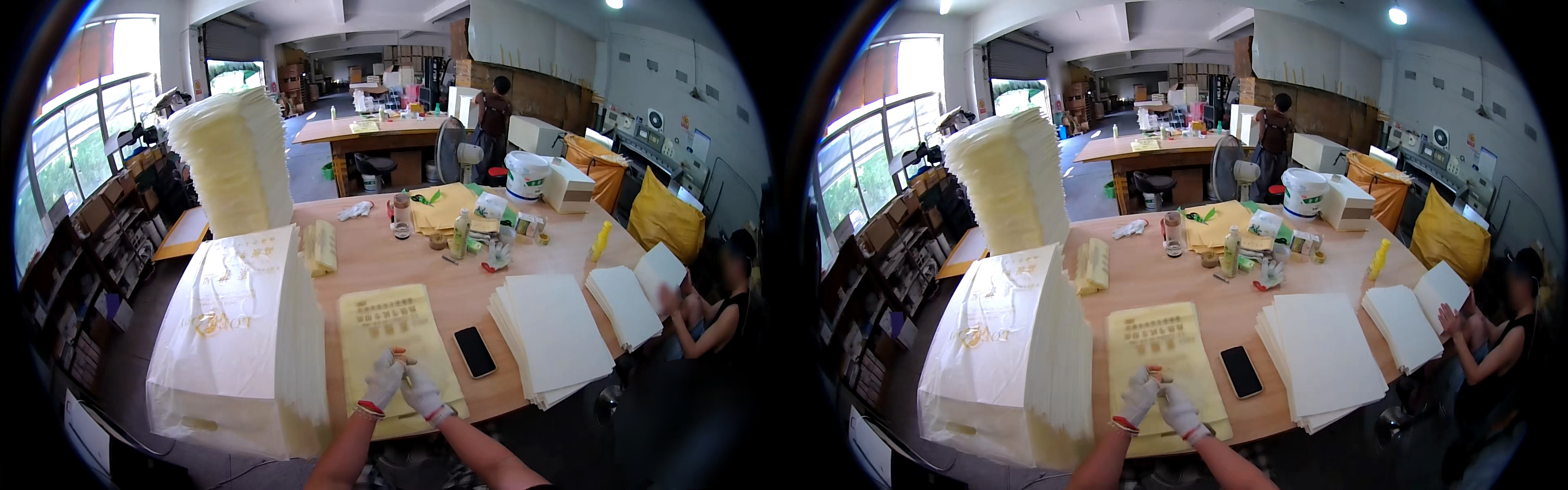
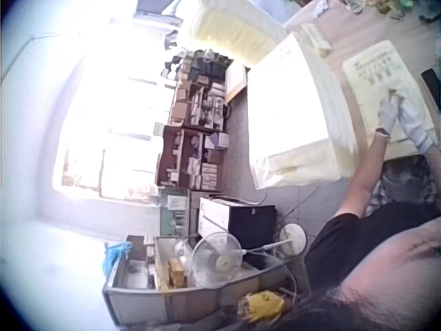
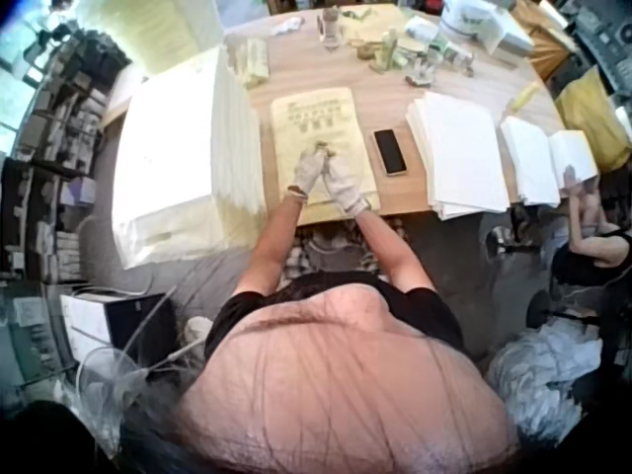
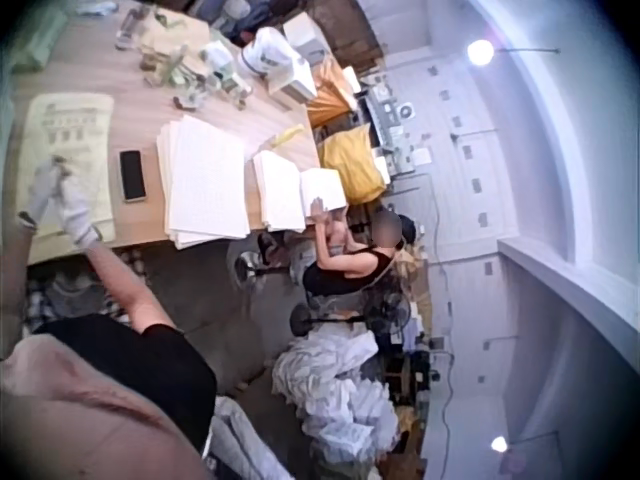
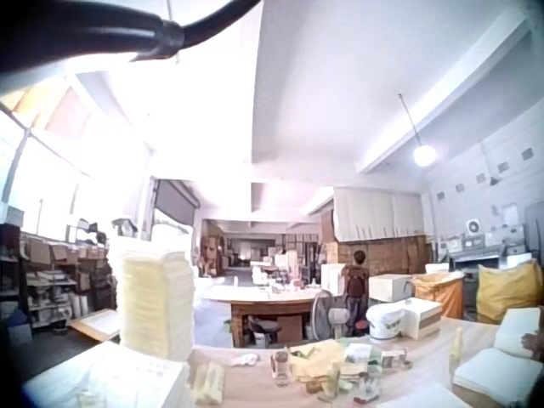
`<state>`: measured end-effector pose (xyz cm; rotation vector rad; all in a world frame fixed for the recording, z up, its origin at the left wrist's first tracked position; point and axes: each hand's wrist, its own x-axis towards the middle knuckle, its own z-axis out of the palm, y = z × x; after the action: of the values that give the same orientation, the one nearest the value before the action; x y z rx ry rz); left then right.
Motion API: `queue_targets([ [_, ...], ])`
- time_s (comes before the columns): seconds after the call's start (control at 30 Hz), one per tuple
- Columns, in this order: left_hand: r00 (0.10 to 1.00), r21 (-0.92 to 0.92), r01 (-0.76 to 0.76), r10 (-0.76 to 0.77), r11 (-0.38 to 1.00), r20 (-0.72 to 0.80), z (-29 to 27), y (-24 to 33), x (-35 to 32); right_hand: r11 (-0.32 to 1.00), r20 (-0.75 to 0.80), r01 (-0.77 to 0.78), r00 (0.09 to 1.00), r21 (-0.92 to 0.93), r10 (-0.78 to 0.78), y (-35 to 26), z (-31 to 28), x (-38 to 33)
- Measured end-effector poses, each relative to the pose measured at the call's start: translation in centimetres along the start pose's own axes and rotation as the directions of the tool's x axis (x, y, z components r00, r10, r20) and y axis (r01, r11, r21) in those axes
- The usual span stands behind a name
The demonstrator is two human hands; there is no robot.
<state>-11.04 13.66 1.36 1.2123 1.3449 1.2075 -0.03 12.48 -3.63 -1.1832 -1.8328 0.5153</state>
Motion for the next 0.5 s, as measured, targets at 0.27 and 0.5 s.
queue_targets([
  [0.27,0.992,0.267,-0.125,0.119,0.955,0.038,-1.7,5.8,-6.6,0.999,0.456,0.042,0.889,-0.011,-0.033,-2.4,-4.8,-5.5],
  [0.5,0.79,0.221,-0.487,0.534,0.845,-0.302,-3.4,3.8,-14.5,0.803,0.072,0.055,0.997,-0.594,-0.016,-0.7,-23.7,-7.2],
])
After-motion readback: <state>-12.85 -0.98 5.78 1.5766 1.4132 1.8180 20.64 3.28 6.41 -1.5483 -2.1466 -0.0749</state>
